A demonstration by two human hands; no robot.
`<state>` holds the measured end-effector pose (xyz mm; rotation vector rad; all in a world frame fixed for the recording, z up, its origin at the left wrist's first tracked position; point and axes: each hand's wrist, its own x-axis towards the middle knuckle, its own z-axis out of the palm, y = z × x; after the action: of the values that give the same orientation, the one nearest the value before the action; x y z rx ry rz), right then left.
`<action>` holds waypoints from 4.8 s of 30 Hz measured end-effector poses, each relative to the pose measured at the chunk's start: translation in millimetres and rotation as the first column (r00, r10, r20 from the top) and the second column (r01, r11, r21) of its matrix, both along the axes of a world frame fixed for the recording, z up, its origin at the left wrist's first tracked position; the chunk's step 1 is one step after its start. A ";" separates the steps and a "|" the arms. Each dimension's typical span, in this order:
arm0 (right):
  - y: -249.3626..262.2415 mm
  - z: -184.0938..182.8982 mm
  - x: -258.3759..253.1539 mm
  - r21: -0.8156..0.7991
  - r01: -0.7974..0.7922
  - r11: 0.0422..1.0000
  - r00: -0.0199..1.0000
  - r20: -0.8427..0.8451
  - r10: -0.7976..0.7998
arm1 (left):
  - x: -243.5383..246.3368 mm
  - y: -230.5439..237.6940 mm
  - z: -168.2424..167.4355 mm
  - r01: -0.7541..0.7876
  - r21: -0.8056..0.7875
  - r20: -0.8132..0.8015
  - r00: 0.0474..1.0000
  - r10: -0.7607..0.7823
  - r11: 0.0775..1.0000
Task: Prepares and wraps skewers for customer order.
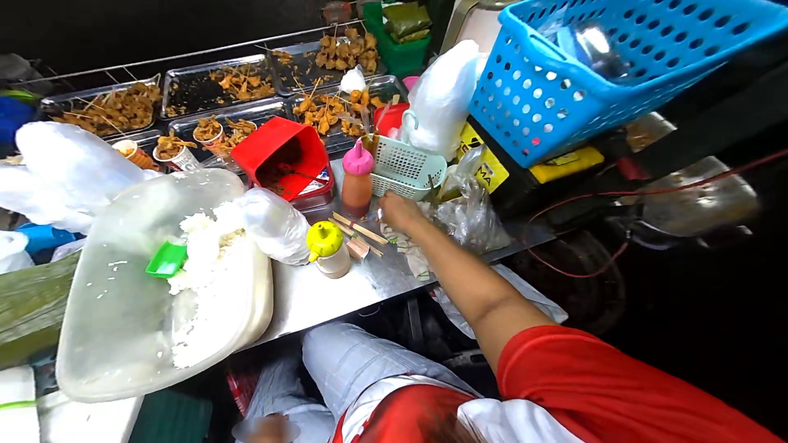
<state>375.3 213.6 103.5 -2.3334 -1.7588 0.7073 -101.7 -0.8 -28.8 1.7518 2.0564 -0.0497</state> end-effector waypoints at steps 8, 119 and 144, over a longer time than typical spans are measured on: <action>-47.8 6.2 12.7 0.583 0.481 0.655 0.779 -0.627 -0.015 | 20.1 20.0 31.5 -0.162 0.019 0.386 0.912 0.142 0.987; -99.2 3.7 -127.4 0.415 0.212 0.885 0.409 -0.860 0.305 | 169.5 96.0 138.8 0.114 -0.175 0.981 -0.059 0.183 0.978; -91.1 30.9 -69.0 0.209 0.672 0.710 0.134 -0.978 0.162 | 164.1 90.2 123.0 0.260 -0.023 0.996 -0.076 0.044 0.965</action>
<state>306.3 122.4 134.4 -1.0268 -0.6283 0.9774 62.4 89.5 94.2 1.0376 0.6273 0.7734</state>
